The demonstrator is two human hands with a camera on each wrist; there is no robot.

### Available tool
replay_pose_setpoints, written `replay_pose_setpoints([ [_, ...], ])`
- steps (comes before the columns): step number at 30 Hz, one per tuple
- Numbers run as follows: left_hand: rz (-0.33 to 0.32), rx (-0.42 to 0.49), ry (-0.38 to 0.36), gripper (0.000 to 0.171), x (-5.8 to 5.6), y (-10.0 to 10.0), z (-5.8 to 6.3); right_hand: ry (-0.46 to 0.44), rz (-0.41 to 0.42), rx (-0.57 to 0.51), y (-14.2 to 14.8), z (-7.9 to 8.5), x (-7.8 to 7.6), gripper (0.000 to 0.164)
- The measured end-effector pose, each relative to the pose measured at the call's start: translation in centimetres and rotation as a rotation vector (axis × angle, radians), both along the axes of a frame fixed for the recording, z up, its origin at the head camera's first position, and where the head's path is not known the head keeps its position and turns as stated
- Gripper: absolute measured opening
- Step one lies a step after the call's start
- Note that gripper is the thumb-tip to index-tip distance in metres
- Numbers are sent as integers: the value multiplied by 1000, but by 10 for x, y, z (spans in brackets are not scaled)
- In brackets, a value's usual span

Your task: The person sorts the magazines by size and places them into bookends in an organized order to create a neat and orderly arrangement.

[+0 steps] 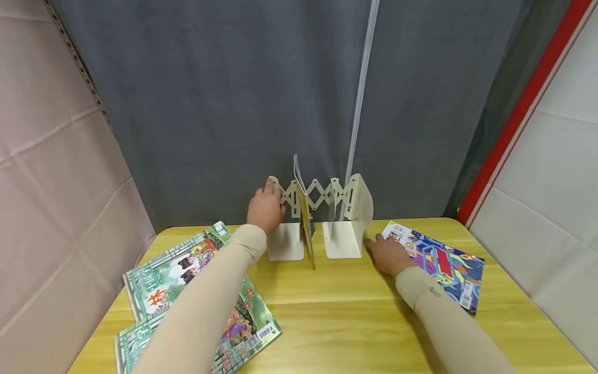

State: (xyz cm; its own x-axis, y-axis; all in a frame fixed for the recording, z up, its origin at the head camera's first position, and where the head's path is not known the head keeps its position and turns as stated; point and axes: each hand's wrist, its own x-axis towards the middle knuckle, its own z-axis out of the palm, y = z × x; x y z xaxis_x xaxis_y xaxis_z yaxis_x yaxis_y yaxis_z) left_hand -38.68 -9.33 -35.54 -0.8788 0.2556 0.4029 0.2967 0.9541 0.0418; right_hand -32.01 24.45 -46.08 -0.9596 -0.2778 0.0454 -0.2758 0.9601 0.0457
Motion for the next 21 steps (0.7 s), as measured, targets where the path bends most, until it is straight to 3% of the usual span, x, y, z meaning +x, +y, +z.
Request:
replay_pose_setpoints([
  [11,-8,-1,32,46,-1,0,-2,91,68,-1,9,-2,-2,12],
  [21,2,18,2,46,0,1,-2,104,25,-8,10,-1,-1,17],
])
